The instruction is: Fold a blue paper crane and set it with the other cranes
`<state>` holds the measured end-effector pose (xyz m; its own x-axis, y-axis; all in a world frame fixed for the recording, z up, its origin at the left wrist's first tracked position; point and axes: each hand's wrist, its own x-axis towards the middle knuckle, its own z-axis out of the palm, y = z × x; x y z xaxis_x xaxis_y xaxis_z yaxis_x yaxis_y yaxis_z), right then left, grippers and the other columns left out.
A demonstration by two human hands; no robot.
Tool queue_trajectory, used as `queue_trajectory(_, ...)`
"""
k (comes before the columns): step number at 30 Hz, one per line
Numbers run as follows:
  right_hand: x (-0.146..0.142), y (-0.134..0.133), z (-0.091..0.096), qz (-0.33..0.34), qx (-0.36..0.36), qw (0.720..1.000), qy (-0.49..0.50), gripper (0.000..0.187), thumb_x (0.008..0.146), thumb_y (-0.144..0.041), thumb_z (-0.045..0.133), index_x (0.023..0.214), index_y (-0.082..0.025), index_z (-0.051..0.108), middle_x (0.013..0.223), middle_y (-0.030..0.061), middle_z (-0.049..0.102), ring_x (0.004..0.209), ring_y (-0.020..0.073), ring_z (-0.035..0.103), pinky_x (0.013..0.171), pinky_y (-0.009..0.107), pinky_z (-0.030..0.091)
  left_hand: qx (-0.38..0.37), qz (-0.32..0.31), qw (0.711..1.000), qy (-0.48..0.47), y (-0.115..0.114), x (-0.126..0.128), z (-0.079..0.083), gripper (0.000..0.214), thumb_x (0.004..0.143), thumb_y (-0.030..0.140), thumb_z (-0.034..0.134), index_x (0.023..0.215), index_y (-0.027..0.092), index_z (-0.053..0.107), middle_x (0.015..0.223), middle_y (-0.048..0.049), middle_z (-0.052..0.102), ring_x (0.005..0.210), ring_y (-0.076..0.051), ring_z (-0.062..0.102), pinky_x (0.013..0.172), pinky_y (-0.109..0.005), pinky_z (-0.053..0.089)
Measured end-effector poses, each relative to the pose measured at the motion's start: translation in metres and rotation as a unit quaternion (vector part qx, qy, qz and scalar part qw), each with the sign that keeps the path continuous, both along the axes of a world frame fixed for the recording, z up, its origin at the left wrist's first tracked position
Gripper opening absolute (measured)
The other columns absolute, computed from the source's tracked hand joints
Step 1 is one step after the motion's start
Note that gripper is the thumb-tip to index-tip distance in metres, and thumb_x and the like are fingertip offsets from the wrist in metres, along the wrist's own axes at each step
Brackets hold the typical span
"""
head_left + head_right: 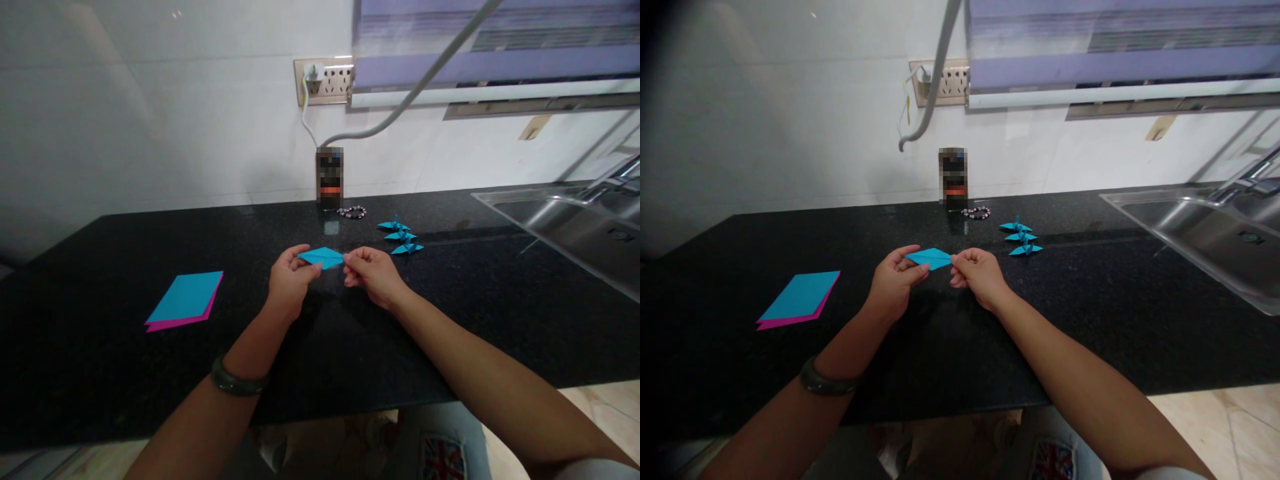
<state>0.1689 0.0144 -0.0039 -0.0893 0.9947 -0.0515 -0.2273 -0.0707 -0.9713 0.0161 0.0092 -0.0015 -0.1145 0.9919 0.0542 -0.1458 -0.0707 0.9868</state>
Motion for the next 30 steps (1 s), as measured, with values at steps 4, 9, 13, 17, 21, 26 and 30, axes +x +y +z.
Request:
queue_trajectory(4, 0.0, -0.003, 0.0, 0.081, -0.014, 0.996, -0.041, 0.019, 0.066, -0.028, 0.065, 0.067, -0.014, 0.052, 0.055, -0.0028, 0.057, 0.038, 0.0058, 0.051, 0.038, 0.018, 0.043, -0.005, 0.005, 1.0, -0.013, 0.002, -0.002, 0.003, 0.027, 0.059, 0.022, 0.068, 0.082, 0.011, 0.058, 0.071, -0.0025, 0.062, 0.061, -0.009, 0.056, 0.058, -0.021, 0.045)
queue_trajectory(9, -0.003, -0.008, 0.0, 0.163, -0.016, 0.983, -0.083, 0.019, 0.07, -0.029, 0.06, 0.064, -0.013, 0.053, 0.054, -0.0021, 0.057, 0.037, 0.0045, 0.049, 0.037, 0.016, 0.039, -0.017, -0.004, 1.0, 0.011, 0.0, -0.001, 0.002, 0.028, 0.06, 0.03, 0.069, 0.08, 0.011, 0.062, 0.07, -0.0034, 0.063, 0.061, -0.01, 0.057, 0.058, -0.022, 0.045)
queue_trajectory(13, -0.004, -0.01, -0.003, 0.173, 0.01, 0.98, -0.095, 0.019, 0.072, -0.029, 0.058, 0.062, -0.013, 0.052, 0.054, -0.0024, 0.057, 0.037, 0.0038, 0.047, 0.037, 0.016, 0.037, -0.029, -0.049, 0.998, 0.033, -0.002, 0.0, 0.001, 0.028, 0.06, 0.031, 0.069, 0.08, 0.011, 0.064, 0.07, -0.0035, 0.064, 0.06, -0.01, 0.056, 0.056, -0.022, 0.044)
queue_trajectory(17, -0.003, -0.011, -0.001, 0.185, 0.035, 0.974, -0.129, 0.022, 0.072, -0.032, 0.058, 0.062, -0.013, 0.052, 0.055, -0.0013, 0.057, 0.039, 0.0042, 0.046, 0.039, 0.016, 0.035, -0.028, -0.066, 0.996, 0.06, -0.002, 0.0, 0.002, 0.026, 0.06, 0.032, 0.069, 0.074, 0.011, 0.063, 0.063, -0.0019, 0.062, 0.054, -0.009, 0.053, 0.052, -0.021, 0.042)
queue_trajectory(21, 0.0, -0.009, 0.002, 0.113, 0.069, 0.975, -0.177, 0.029, 0.069, -0.041, 0.06, 0.062, -0.014, 0.052, 0.052, -0.0028, 0.051, 0.039, 0.0045, 0.041, 0.037, 0.018, 0.032, -0.022, -0.066, 0.995, 0.073, -0.003, 0.0, 0.004, 0.025, 0.062, 0.035, 0.066, 0.07, 0.011, 0.061, 0.056, 0.0008, 0.057, 0.048, -0.007, 0.048, 0.047, -0.019, 0.038)
queue_trajectory(26, 0.001, -0.006, 0.004, 0.05, 0.11, 0.985, -0.12, 0.032, 0.064, -0.042, 0.065, 0.081, -0.017, 0.056, 0.059, -0.0036, 0.052, 0.045, 0.0061, 0.042, 0.04, 0.019, 0.034, -0.022, -0.135, 0.982, 0.13, -0.006, 0.001, 0.004, 0.024, 0.061, 0.034, 0.067, 0.067, 0.012, 0.06, 0.055, 0.0009, 0.056, 0.048, -0.007, 0.047, 0.047, -0.02, 0.038)
queue_trajectory(30, 0.001, -0.007, 0.003, 0.105, 0.097, 0.984, -0.111, 0.026, 0.062, -0.039, 0.066, 0.07, -0.015, 0.058, 0.057, -0.0032, 0.052, 0.044, 0.0053, 0.04, 0.041, 0.019, 0.031, -0.027, -0.185, 0.969, 0.161, -0.008, 0.002, 0.002, 0.023, 0.062, 0.033, 0.066, 0.067, 0.012, 0.06, 0.055, 0.0001, 0.058, 0.048, -0.008, 0.048, 0.047, -0.021, 0.038)
